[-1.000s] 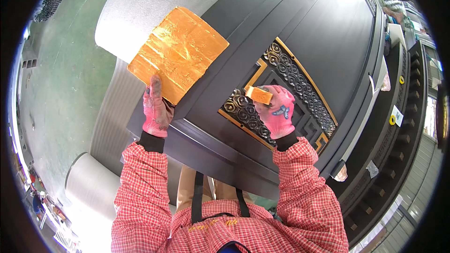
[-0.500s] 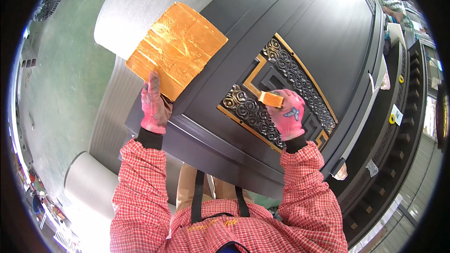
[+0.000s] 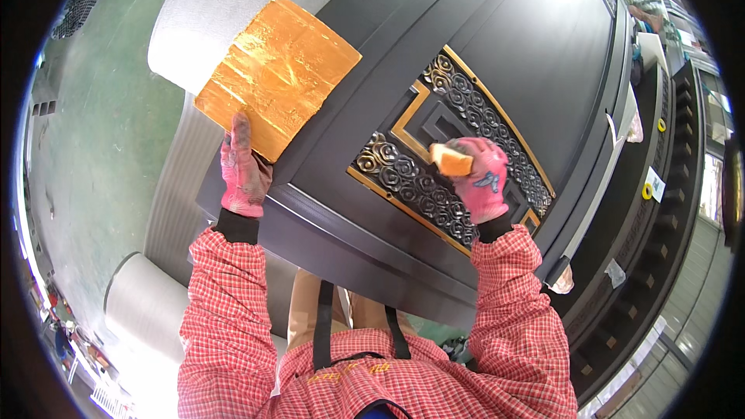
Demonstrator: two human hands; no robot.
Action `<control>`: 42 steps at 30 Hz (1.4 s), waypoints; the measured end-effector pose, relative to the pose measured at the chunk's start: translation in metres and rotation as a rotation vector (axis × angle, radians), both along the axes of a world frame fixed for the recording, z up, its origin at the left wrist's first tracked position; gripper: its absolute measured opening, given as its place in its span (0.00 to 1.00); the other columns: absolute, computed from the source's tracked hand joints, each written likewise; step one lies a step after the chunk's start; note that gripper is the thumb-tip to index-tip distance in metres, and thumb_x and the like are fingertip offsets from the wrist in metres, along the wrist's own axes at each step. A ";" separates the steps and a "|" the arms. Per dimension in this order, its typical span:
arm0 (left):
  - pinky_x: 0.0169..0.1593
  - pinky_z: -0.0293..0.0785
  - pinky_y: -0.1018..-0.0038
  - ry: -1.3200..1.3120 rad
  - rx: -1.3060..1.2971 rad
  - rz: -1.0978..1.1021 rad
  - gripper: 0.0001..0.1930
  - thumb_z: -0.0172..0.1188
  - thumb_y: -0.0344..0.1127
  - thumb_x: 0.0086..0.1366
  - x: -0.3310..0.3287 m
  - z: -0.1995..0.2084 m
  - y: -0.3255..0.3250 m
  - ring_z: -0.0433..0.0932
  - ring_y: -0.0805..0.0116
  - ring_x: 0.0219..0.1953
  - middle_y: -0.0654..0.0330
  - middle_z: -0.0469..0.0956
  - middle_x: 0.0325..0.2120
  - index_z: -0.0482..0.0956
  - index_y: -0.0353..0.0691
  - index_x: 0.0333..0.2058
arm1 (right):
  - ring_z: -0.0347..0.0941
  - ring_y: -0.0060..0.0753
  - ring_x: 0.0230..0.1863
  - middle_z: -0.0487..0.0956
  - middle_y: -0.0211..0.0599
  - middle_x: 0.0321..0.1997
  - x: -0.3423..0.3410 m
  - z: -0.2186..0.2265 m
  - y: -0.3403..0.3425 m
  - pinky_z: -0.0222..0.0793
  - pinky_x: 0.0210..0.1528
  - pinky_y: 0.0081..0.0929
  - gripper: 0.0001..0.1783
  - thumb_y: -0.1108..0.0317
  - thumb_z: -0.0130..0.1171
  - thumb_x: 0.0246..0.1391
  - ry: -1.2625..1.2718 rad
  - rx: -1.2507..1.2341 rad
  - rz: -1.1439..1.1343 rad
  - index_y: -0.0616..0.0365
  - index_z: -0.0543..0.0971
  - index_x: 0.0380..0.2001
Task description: The person applies gold leaf to the decorative border of a dark gray door panel using a small sponge. They hold a sheet of gold leaf in the left hand and repeatedly dab the sponge onto the raised pattern, occasionally repositioning the sheet.
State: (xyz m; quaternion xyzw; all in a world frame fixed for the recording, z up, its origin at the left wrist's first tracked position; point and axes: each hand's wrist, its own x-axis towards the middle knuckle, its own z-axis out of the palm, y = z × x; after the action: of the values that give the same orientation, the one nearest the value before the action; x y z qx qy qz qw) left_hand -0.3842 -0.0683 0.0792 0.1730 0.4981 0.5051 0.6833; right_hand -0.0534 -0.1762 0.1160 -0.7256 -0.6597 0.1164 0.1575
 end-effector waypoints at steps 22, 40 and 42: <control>0.38 0.68 0.70 0.212 -0.148 0.028 0.27 0.62 0.55 0.57 -0.004 0.008 -0.002 0.71 0.73 0.44 0.68 0.72 0.43 0.68 0.48 0.51 | 0.75 0.24 0.42 0.78 0.33 0.42 0.006 0.014 -0.032 0.71 0.44 0.20 0.22 0.74 0.67 0.45 1.274 0.125 -0.357 0.64 0.72 0.44; 0.41 0.78 0.72 0.128 -0.051 -0.024 0.25 0.59 0.47 0.61 0.030 0.030 -0.037 0.78 0.67 0.42 0.61 0.74 0.43 0.66 0.39 0.52 | 0.73 0.42 0.41 0.79 0.33 0.37 0.011 0.010 0.024 0.66 0.47 0.34 0.20 0.69 0.68 0.31 0.107 0.084 0.052 0.49 0.79 0.35; 0.44 0.77 0.72 0.105 -0.039 -0.037 0.26 0.59 0.48 0.61 0.030 0.030 -0.038 0.77 0.67 0.44 0.61 0.73 0.46 0.66 0.39 0.53 | 0.73 0.42 0.42 0.78 0.33 0.37 0.014 -0.001 0.037 0.65 0.49 0.35 0.20 0.68 0.68 0.31 -0.047 0.057 0.169 0.48 0.78 0.35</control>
State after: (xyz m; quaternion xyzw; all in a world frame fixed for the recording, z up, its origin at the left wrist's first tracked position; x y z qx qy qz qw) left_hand -0.3540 -0.1067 0.1089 0.1950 0.5396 0.4730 0.6687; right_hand -0.0392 -0.1390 0.1147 -0.6652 -0.7249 0.0936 0.1521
